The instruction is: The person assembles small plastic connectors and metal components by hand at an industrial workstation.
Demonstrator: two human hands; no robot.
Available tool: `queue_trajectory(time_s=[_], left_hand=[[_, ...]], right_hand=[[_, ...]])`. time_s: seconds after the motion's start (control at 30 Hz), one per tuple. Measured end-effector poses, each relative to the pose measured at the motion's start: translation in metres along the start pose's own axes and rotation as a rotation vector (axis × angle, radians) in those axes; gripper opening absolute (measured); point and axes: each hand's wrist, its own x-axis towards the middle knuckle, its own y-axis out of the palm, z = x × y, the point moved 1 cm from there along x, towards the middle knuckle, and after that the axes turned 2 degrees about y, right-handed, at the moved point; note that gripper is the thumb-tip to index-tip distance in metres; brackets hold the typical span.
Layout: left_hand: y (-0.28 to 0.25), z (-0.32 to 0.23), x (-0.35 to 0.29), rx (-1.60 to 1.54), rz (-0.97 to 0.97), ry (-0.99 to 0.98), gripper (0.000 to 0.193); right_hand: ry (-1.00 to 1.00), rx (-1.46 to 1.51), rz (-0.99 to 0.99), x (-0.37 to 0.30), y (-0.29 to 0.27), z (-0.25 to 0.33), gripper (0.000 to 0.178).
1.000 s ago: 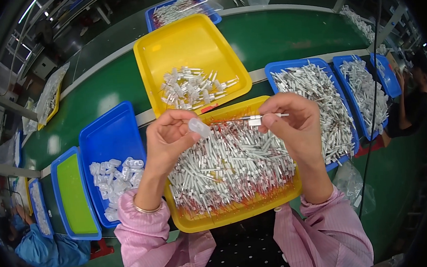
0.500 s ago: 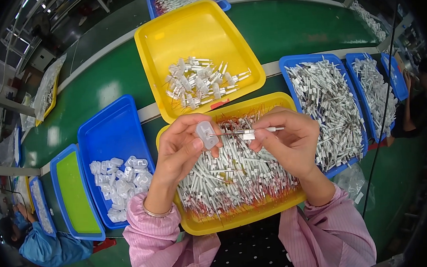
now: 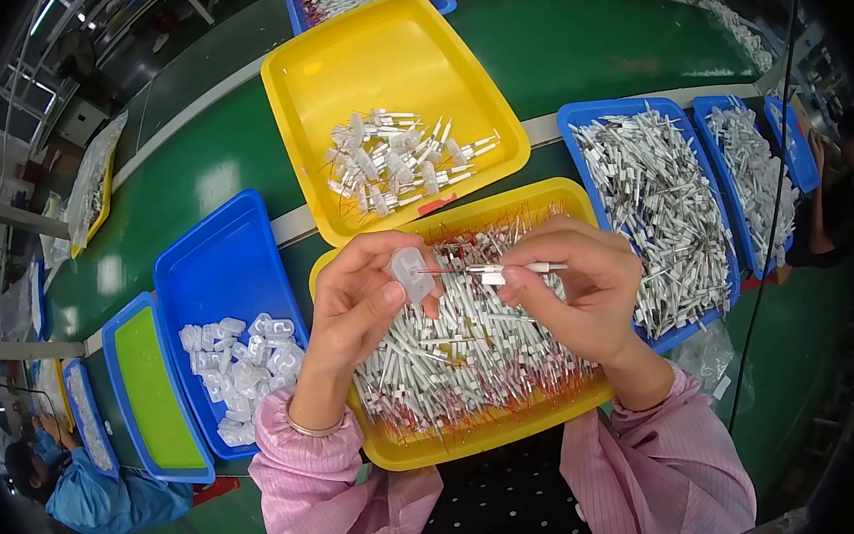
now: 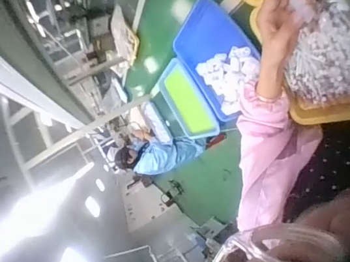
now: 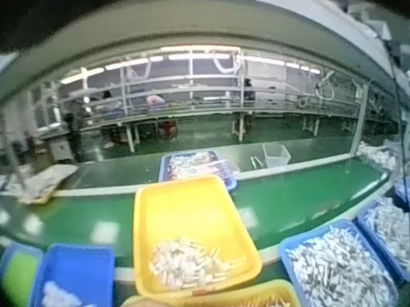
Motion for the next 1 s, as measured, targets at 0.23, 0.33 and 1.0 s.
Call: queue_trajectory(time_s=[0.23, 0.33, 1.0], left_hand=[[-0.004, 0.000, -0.002, -0.003, 0.002, -0.014, 0.033], [-0.005, -0.001, -0.001, 0.025, 0.018, -0.010, 0.033], [-0.007, -0.003, 0.001, 0.233, 0.085, 0.018, 0.033]], right_hand=[[-0.210, -0.214, 0.052, 0.003, -0.001, 0.005, 0.016], [-0.243, -0.271, 0.069, 0.003, -0.001, 0.009, 0.018], [-0.353, -0.345, 0.172, -0.001, 0.001, 0.009, 0.020]])
